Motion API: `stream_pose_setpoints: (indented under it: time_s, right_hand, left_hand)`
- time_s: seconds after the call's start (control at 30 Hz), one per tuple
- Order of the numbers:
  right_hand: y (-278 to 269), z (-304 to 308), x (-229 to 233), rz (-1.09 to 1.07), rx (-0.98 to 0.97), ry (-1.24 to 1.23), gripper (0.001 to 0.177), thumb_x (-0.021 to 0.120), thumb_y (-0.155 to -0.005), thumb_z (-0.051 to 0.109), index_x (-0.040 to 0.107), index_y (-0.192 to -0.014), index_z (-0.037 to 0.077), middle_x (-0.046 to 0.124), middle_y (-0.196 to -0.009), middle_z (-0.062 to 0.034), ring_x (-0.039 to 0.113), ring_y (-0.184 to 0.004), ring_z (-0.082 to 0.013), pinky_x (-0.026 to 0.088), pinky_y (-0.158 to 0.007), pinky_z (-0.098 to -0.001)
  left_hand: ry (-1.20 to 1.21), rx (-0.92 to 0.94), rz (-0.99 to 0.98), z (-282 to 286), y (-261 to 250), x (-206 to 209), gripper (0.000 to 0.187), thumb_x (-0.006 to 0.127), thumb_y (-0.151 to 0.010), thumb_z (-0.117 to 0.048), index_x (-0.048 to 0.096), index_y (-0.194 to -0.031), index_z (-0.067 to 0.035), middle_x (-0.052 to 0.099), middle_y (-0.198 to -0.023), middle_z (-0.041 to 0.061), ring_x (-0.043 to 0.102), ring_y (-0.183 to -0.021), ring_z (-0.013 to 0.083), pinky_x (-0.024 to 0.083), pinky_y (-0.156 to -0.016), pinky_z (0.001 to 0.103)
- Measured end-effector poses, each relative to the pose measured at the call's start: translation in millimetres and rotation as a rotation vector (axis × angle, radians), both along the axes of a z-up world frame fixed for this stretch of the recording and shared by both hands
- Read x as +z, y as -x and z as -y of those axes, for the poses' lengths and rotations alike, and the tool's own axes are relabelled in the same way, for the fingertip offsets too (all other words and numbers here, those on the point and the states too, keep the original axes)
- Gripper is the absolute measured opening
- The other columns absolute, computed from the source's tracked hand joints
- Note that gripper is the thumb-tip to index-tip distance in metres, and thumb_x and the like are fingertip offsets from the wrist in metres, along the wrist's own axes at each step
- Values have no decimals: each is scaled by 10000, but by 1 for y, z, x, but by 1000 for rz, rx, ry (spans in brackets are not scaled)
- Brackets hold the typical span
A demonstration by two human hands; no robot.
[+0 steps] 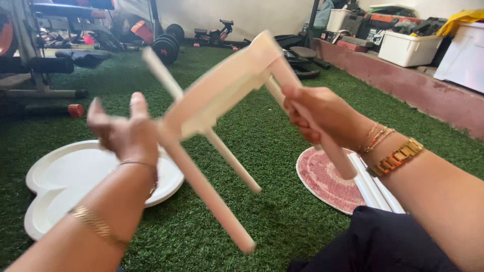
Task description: The person assembles a white plastic stand by inserting cylindrical rods into circular base plates and a central backrest piece. They connect the legs to the base, attach the backrest, and then insert vertical support rods into the assembled frame.
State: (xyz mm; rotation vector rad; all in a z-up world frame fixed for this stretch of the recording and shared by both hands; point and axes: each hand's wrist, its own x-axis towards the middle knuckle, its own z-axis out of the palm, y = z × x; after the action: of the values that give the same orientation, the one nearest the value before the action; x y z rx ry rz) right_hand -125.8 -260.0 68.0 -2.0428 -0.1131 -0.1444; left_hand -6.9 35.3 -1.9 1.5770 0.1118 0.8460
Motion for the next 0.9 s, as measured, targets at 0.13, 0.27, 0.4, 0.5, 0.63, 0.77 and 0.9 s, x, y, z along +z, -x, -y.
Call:
stream_pose_setpoints:
  time_s: [0.13,0.27,0.4,0.5,0.63,0.77,0.9]
  right_hand:
    - [-14,5,-14,17,6,-211,248,628,-901,290,527,-858,67,513,-600,-4,437,-380,-77,401,-304,-232]
    - [-30,7,-43,22,-1,-201,160,628,-841,182,579,-918,50,570,-615,-36,489,-398,-95,443,-323,-266]
    - [-41,13,-77,-16,-121,-92,156,602,-857,162,593,-947,34,608,-656,-88,579,-459,-171,527,-419,-337]
    - [-40,18,-107,-64,-92,37,217,570,-928,218,622,-941,7,669,-763,-115,694,-664,-203,660,-675,-367]
    - [-26,23,-144,-119,-114,124,252,600,-920,259,684,-1035,51,747,-932,-87,720,-899,-174,584,-905,-363]
    - [-4,19,-175,-208,-198,129,306,661,-902,313,702,-1100,84,760,-992,-61,690,-901,-147,547,-836,-341]
    - [3,18,-184,-239,-300,86,307,681,-883,305,678,-1107,95,759,-962,-62,666,-794,-176,542,-702,-331]
  left_hand:
    - [408,-548,-673,-31,-4,7,688,560,-996,-590,432,-1456,-94,463,-1418,151,411,-1289,322,312,-1064,610]
    - [375,-984,-609,-38,-12,17,347,600,-994,-330,556,-1299,-168,624,-1142,81,616,-1020,281,484,-889,569]
    - [455,-930,-530,-34,-19,11,380,609,-955,-268,588,-1217,6,623,-1001,103,609,-889,232,545,-804,438]
    - [413,-834,-455,-27,-19,0,402,658,-916,-237,582,-1222,13,656,-1056,105,650,-940,217,538,-802,408]
    - [254,-804,-414,-7,-9,-12,562,708,-857,-230,505,-1320,15,654,-1101,139,666,-947,228,553,-826,417]
    - [166,-802,-423,9,4,-21,866,764,-803,-221,253,-1471,-14,630,-1210,160,684,-1063,218,559,-950,377]
    - [173,-846,-445,10,10,-18,838,728,-812,-268,315,-1493,-6,648,-1236,182,688,-1093,246,555,-950,407]
